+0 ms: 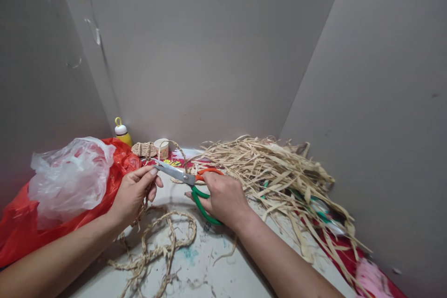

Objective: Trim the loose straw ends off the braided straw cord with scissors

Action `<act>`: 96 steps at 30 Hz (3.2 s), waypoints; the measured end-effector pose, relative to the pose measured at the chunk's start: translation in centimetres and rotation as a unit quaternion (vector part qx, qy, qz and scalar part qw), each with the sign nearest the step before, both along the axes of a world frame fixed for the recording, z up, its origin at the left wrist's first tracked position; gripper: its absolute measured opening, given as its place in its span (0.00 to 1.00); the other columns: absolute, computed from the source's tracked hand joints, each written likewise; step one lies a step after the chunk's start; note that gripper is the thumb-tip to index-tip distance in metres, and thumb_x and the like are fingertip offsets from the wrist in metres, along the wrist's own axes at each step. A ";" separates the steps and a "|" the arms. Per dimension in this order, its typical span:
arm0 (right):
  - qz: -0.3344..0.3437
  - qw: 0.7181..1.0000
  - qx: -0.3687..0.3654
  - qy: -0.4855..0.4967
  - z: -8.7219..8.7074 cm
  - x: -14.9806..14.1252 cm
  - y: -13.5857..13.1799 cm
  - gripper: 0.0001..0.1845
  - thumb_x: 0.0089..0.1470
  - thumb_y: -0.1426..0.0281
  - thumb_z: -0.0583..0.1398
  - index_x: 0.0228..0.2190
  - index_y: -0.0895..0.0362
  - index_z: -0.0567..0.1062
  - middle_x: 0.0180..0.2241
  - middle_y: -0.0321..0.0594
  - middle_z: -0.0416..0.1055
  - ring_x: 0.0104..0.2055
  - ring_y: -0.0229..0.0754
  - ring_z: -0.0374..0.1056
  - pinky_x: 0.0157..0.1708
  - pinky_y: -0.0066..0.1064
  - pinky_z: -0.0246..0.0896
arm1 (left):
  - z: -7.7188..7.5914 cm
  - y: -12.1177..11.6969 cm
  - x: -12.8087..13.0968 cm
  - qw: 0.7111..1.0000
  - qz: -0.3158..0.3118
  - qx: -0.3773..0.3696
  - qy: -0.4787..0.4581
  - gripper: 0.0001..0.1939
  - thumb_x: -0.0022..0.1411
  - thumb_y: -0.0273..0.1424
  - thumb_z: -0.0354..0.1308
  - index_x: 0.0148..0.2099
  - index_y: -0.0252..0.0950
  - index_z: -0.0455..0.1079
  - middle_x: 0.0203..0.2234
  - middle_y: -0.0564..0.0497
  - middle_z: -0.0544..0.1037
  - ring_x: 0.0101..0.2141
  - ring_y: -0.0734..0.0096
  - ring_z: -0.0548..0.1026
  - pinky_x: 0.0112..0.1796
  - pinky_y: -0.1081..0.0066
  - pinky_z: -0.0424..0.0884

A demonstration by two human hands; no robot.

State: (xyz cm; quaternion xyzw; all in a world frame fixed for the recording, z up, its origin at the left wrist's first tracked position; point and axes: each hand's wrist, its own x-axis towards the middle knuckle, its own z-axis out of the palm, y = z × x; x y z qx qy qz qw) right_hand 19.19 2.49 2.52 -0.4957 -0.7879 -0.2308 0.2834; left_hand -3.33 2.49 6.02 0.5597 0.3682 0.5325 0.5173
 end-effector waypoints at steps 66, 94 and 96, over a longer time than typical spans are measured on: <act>0.210 0.630 -0.217 0.716 2.1 0.3 1.2 0.22 0.38 0.58 0.68 0.31 0.55 0.66 0.26 0.36 0.73 0.31 0.45 0.74 0.30 0.33 0.69 | 1.5 -3.2 0.9 0.954 -0.245 -0.174 -0.013 0.11 0.57 0.36 0.59 0.37 0.33 0.73 0.12 0.60 0.59 0.12 0.85 0.48 0.16 0.78 0.45; 0.095 0.676 -0.263 0.682 2.1 1.2 1.1 0.20 0.38 0.59 0.67 0.27 0.55 0.63 0.17 0.27 0.68 0.13 0.29 0.60 0.10 0.19 0.53 | -4.1 -1.6 1.6 0.962 -0.183 -0.203 -0.030 0.14 0.54 0.36 0.61 0.38 0.30 0.71 0.22 0.51 0.75 0.13 0.85 0.58 0.17 0.80 0.51; 0.117 0.673 -0.335 0.649 2.0 -1.0 0.3 0.20 0.39 0.58 0.66 0.27 0.55 0.64 0.20 0.30 0.70 0.13 0.30 0.60 0.10 0.20 0.52 | -4.3 -1.5 1.4 0.962 -0.191 -0.190 -0.039 0.15 0.54 0.37 0.61 0.39 0.31 0.72 0.23 0.51 0.75 0.13 0.85 0.58 0.17 0.79 0.52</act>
